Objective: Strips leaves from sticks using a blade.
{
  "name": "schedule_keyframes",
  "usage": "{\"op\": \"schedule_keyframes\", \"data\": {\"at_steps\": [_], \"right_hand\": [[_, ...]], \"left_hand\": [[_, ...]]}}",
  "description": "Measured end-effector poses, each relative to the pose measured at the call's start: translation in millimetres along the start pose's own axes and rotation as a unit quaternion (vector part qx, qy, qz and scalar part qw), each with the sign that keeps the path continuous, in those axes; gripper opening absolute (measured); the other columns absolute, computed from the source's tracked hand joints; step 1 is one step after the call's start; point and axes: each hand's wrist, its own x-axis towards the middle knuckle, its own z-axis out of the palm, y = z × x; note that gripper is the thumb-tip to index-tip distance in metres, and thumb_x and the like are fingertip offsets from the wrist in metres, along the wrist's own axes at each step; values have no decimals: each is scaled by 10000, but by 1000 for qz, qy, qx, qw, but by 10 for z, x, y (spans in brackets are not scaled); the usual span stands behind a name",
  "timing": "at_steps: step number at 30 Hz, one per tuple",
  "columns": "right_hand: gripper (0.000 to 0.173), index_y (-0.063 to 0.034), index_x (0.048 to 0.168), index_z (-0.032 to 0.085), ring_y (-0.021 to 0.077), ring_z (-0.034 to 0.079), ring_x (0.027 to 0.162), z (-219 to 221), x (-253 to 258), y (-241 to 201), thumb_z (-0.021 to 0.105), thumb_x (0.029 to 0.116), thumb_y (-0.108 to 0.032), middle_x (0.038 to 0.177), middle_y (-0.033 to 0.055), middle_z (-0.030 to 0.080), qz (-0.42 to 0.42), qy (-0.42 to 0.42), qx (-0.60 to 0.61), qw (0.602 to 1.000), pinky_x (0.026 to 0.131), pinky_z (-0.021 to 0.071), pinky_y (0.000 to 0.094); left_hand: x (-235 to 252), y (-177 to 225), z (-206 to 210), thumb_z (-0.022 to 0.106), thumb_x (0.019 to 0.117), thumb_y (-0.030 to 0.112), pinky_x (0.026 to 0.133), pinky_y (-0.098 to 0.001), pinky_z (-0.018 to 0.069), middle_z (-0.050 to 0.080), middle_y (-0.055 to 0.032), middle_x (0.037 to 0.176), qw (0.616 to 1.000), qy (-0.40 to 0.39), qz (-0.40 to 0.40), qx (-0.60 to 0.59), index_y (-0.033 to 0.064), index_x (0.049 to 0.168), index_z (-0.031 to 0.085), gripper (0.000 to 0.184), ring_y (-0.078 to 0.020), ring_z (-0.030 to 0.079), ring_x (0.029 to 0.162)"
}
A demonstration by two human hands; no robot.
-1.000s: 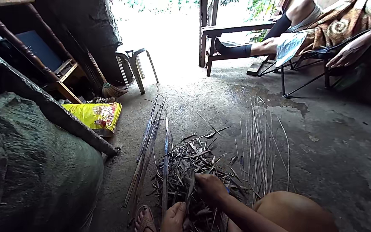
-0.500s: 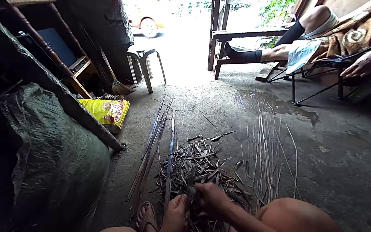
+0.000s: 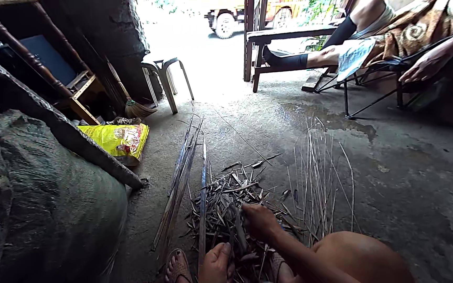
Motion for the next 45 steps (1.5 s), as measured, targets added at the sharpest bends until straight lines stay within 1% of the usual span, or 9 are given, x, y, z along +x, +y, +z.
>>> {"op": "schedule_keyframes", "data": {"at_steps": [5,7,9,13,18,20,24,31,45], "right_hand": [[283,16,1182,686,346,671,1034,-129,143,187,481,1049,-127,1071,220,695,35,65,165,983,923,508,525],[298,11,1060,692,174,545,640,-13,91,158,471,1080,-187,750,83,584,-29,41,307,950,635,472,354],[303,-10,992,671,54,440,470,135,-25,47,502,1077,-247,602,-39,492,-70,-47,439,894,478,407,241],[185,-62,882,606,46,453,469,233,-138,-93,570,1028,-169,596,-41,504,-84,-139,463,871,477,406,231],[255,-17,947,633,54,438,455,79,-49,-1,504,1084,-190,608,-20,499,-36,-16,479,877,459,399,227],[292,2,955,660,87,477,517,95,-62,32,476,1088,-182,648,12,531,-59,44,400,913,527,432,264],[233,40,1058,669,392,689,951,209,-323,-121,548,1005,-153,955,224,698,-155,0,107,982,854,524,583],[281,7,1198,659,399,666,1125,171,-256,-230,531,1017,-166,1159,221,699,-91,-42,-7,995,945,504,586],[276,-31,1202,654,373,658,1156,-68,104,19,533,1022,-204,1175,193,698,8,19,-32,999,952,501,576]], "left_hand": [[5,-9,-40,303,1136,158,402,-156,298,418,54,544,1000,5,-9,5,64,895,527,342,-14,341,408],[18,23,-56,301,1138,164,406,-155,318,432,47,546,1000,12,-13,3,58,899,532,349,-17,359,409],[22,35,-53,309,1138,168,418,-159,342,447,44,561,1000,19,-11,8,55,909,543,346,-23,385,425],[-18,3,-44,310,1134,168,514,-217,481,534,21,639,999,14,0,41,37,1003,587,333,-61,521,517],[-64,-38,-86,312,1128,151,494,-201,454,525,42,614,998,1,-5,58,59,926,588,354,-42,500,502],[-31,1,-105,308,1132,152,441,-167,369,458,58,572,999,33,-3,38,73,890,546,348,-19,410,446],[57,49,-183,300,1141,187,406,-162,315,410,51,560,999,49,-8,-8,68,906,535,353,-24,353,420],[15,21,-40,305,1136,162,409,-158,298,396,67,554,999,31,-17,-8,80,906,531,333,-11,334,420],[-9,-29,-84,284,1140,177,399,-159,284,384,63,540,1000,-1,-29,-3,79,882,516,361,-15,321,411]]}}
